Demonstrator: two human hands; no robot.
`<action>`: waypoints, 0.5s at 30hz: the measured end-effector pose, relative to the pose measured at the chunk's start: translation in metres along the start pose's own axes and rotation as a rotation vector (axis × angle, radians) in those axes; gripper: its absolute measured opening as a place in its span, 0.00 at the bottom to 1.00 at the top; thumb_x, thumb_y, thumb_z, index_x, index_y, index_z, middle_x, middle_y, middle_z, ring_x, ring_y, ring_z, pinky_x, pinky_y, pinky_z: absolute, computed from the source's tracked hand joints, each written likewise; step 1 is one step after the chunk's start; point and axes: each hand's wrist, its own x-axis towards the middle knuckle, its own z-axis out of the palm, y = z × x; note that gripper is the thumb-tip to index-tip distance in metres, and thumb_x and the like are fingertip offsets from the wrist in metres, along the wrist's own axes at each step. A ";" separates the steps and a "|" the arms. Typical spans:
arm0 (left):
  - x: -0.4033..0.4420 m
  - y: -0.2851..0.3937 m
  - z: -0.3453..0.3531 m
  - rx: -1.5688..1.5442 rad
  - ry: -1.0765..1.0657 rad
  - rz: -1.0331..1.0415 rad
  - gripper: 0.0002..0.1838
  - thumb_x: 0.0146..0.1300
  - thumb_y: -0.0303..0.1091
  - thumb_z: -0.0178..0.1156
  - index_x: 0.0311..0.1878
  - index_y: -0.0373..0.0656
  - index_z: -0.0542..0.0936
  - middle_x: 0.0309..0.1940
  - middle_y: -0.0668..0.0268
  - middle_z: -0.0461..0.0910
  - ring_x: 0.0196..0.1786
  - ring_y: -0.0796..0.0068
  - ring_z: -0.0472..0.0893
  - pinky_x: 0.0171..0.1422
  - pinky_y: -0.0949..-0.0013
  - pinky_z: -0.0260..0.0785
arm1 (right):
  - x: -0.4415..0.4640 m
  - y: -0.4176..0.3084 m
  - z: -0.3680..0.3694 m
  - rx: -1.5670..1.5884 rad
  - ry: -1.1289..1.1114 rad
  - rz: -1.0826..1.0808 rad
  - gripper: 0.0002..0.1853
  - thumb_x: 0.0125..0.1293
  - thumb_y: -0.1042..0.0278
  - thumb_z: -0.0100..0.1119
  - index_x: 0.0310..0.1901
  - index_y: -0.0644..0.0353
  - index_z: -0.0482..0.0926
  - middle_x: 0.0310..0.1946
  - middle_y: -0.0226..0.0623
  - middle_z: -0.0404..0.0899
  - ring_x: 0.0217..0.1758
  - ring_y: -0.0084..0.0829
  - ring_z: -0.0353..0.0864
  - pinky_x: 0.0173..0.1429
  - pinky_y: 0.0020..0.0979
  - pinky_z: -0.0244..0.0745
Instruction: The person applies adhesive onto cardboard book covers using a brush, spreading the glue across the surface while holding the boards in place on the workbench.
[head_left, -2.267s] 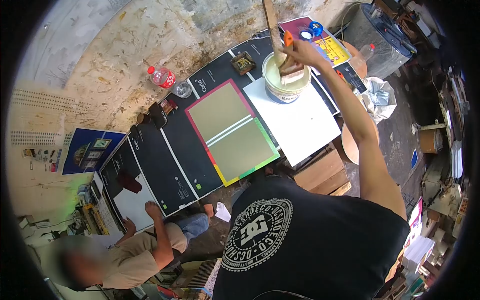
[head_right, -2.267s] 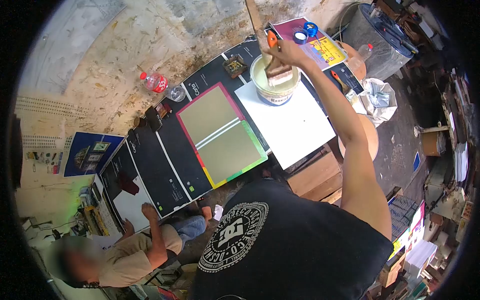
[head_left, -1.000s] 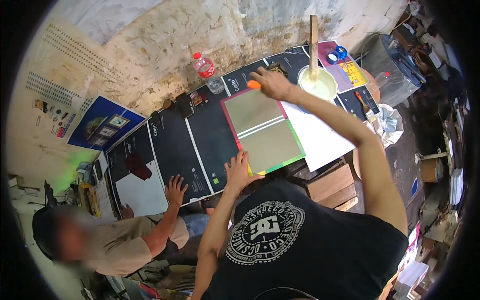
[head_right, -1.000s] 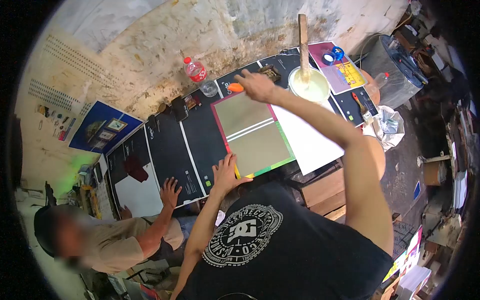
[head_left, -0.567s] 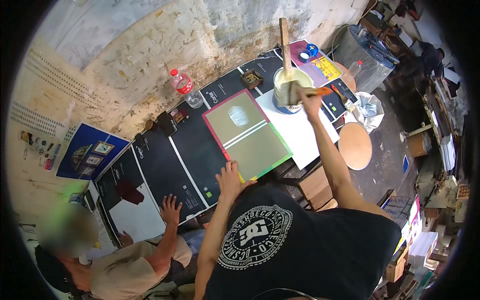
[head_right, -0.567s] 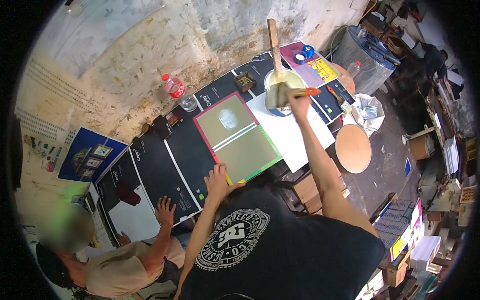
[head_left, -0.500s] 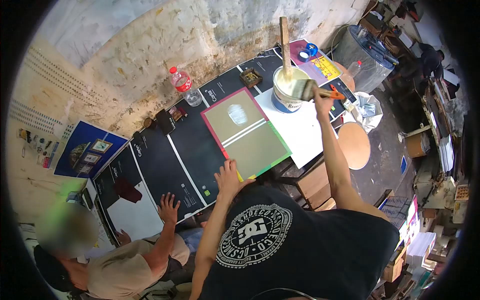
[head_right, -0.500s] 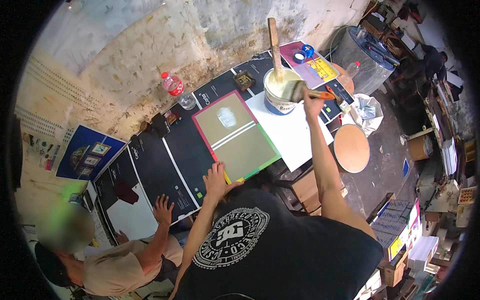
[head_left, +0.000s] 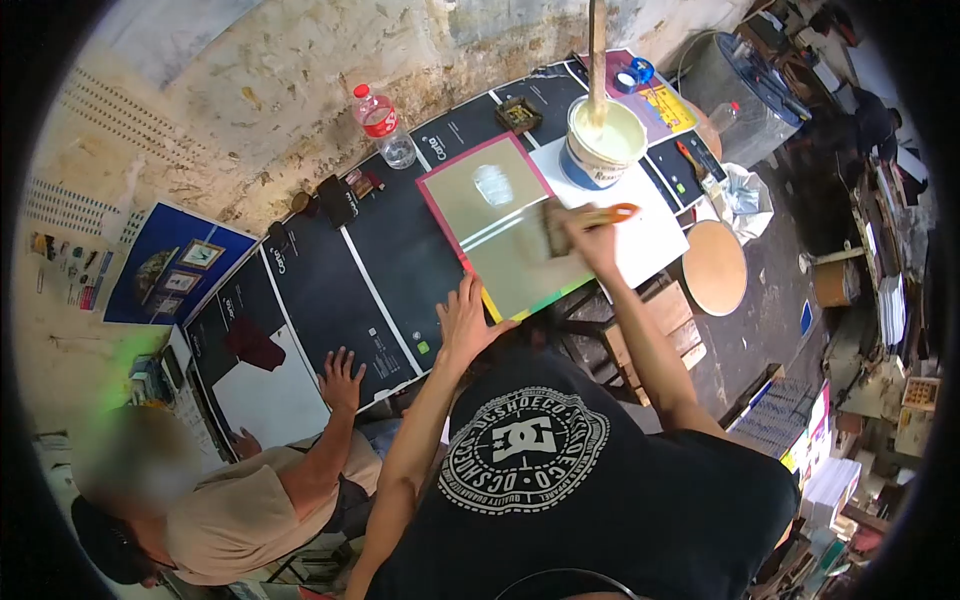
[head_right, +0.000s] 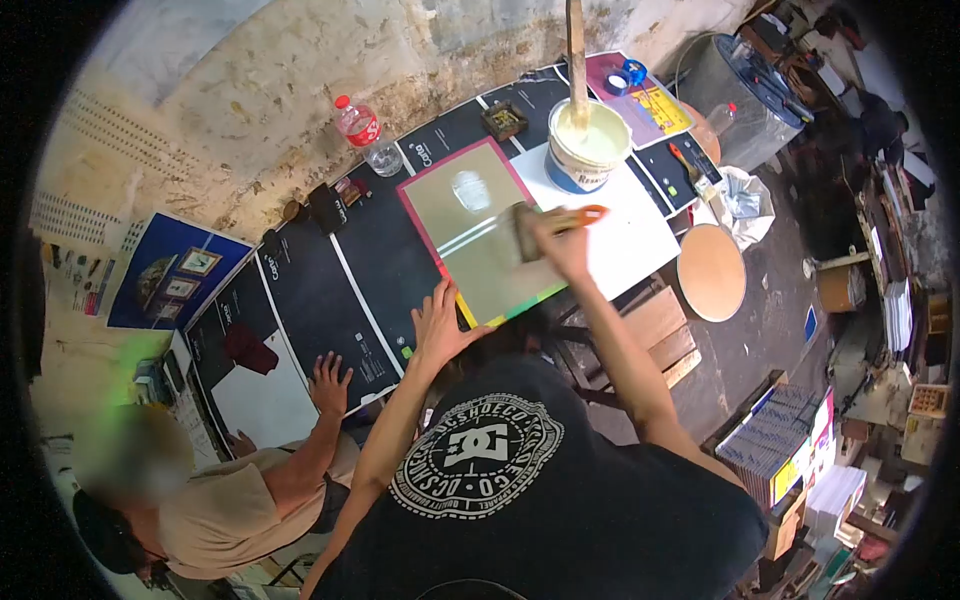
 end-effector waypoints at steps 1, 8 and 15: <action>0.001 0.000 -0.001 0.012 -0.002 0.003 0.57 0.45 0.66 0.72 0.71 0.38 0.62 0.73 0.59 0.59 0.62 0.50 0.71 0.56 0.39 0.64 | -0.010 -0.020 0.020 -0.143 -0.110 -0.004 0.16 0.60 0.58 0.69 0.35 0.63 0.78 0.29 0.38 0.81 0.35 0.28 0.81 0.41 0.33 0.77; -0.002 -0.005 0.004 -0.020 0.008 0.007 0.56 0.47 0.68 0.71 0.71 0.38 0.62 0.72 0.57 0.60 0.63 0.49 0.72 0.55 0.37 0.64 | -0.007 -0.055 0.032 -0.633 -0.163 -0.578 0.12 0.50 0.69 0.66 0.38 0.57 0.81 0.25 0.44 0.80 0.32 0.45 0.84 0.38 0.47 0.77; -0.007 -0.015 0.009 -0.011 0.057 0.042 0.58 0.48 0.72 0.68 0.71 0.37 0.62 0.73 0.57 0.60 0.61 0.48 0.73 0.53 0.35 0.65 | -0.018 -0.058 0.024 -0.453 -0.237 0.305 0.20 0.61 0.51 0.66 0.34 0.64 0.84 0.25 0.47 0.83 0.29 0.46 0.86 0.37 0.42 0.79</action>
